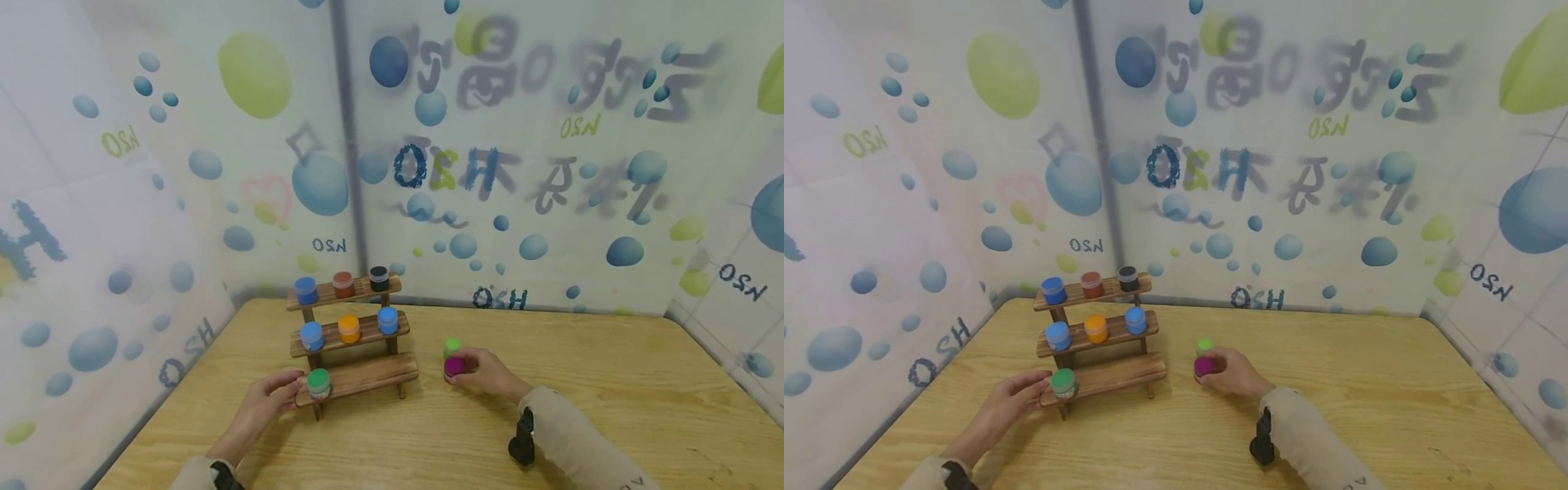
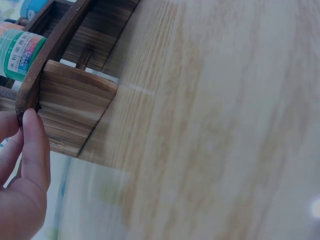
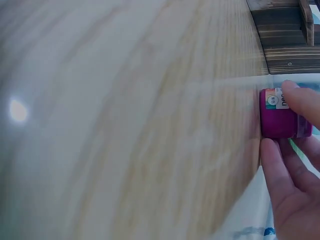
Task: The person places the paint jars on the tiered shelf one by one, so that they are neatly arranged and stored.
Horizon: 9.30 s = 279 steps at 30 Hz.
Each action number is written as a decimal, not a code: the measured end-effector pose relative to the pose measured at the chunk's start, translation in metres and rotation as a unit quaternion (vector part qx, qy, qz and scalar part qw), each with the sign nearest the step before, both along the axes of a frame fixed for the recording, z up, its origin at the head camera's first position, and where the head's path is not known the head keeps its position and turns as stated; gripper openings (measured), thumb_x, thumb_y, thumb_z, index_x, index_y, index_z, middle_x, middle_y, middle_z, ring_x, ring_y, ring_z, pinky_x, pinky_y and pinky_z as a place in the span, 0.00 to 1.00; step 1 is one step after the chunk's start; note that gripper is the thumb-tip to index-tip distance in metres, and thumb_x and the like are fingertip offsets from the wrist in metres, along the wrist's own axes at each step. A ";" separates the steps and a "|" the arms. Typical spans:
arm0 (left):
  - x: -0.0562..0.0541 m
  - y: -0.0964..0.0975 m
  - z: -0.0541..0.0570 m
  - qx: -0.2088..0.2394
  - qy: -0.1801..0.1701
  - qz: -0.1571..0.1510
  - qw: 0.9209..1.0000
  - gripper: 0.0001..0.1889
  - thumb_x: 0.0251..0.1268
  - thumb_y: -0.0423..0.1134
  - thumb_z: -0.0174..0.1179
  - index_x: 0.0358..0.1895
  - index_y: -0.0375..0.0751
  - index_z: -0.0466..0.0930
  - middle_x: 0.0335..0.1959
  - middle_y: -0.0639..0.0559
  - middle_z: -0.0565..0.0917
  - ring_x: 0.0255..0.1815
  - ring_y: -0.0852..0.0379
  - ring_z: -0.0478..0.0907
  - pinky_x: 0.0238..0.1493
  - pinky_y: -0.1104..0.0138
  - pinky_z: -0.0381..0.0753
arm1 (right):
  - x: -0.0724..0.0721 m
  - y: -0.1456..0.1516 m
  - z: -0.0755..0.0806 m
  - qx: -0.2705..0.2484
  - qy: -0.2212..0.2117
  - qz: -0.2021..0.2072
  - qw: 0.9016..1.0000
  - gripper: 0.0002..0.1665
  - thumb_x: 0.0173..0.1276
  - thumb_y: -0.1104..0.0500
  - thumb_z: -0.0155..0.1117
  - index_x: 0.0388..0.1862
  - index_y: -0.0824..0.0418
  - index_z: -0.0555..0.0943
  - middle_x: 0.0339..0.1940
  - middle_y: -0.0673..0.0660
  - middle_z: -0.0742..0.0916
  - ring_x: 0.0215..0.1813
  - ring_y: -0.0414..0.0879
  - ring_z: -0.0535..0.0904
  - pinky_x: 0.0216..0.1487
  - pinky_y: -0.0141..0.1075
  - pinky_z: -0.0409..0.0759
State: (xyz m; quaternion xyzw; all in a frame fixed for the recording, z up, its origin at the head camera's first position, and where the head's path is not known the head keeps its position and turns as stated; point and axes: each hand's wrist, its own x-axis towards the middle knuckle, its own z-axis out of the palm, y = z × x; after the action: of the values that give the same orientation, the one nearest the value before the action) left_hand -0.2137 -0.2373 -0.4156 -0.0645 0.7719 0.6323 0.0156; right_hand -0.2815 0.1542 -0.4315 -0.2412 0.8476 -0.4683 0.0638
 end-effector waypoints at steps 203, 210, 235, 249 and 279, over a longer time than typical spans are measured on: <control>-0.001 -0.001 -0.003 0.009 -0.005 0.011 1.000 0.20 0.60 0.38 0.56 0.52 0.28 0.71 0.47 0.44 0.75 0.36 0.59 0.74 0.34 0.69 0.78 | 0.018 -0.146 0.041 -0.014 0.014 0.120 0.993 0.19 0.53 0.61 0.68 0.45 0.63 0.77 0.38 0.52 0.83 0.39 0.37 0.77 0.40 0.26 0.74; -0.001 -0.001 -0.003 0.008 -0.002 0.006 1.000 0.21 0.60 0.38 0.56 0.52 0.28 0.71 0.47 0.44 0.75 0.37 0.58 0.74 0.35 0.69 0.78 | 0.019 -0.147 0.041 -0.008 0.020 0.111 0.994 0.19 0.53 0.63 0.67 0.44 0.65 0.77 0.38 0.55 0.83 0.40 0.44 0.78 0.40 0.27 0.75; -0.001 -0.001 -0.004 0.005 -0.002 0.008 1.000 0.20 0.60 0.39 0.57 0.52 0.29 0.72 0.50 0.43 0.74 0.39 0.58 0.74 0.36 0.69 0.78 | 0.024 -0.147 0.045 -0.010 0.013 0.100 0.995 0.19 0.53 0.62 0.68 0.45 0.63 0.77 0.39 0.54 0.83 0.41 0.43 0.77 0.41 0.29 0.75; -0.001 -0.001 -0.002 0.000 -0.004 0.006 1.000 0.20 0.59 0.39 0.57 0.52 0.29 0.72 0.49 0.44 0.75 0.38 0.59 0.74 0.36 0.69 0.78 | 0.021 -0.143 0.041 -0.017 0.021 0.107 0.994 0.21 0.53 0.61 0.68 0.46 0.63 0.77 0.39 0.52 0.82 0.40 0.39 0.77 0.40 0.27 0.75; 0.000 -0.002 -0.003 -0.001 0.001 -0.001 1.000 0.22 0.59 0.41 0.57 0.52 0.29 0.72 0.53 0.41 0.72 0.43 0.57 0.73 0.38 0.67 0.78 | 0.023 -0.094 0.042 -0.022 0.032 0.096 0.995 0.21 0.57 0.61 0.64 0.48 0.70 0.74 0.42 0.60 0.81 0.44 0.50 0.76 0.45 0.38 0.75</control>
State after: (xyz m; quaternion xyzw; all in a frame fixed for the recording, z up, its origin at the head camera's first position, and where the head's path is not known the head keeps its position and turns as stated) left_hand -0.2137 -0.2395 -0.4188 -0.0634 0.7727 0.6314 0.0155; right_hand -0.2584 0.0598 -0.3894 -0.3374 0.8120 -0.4703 0.0756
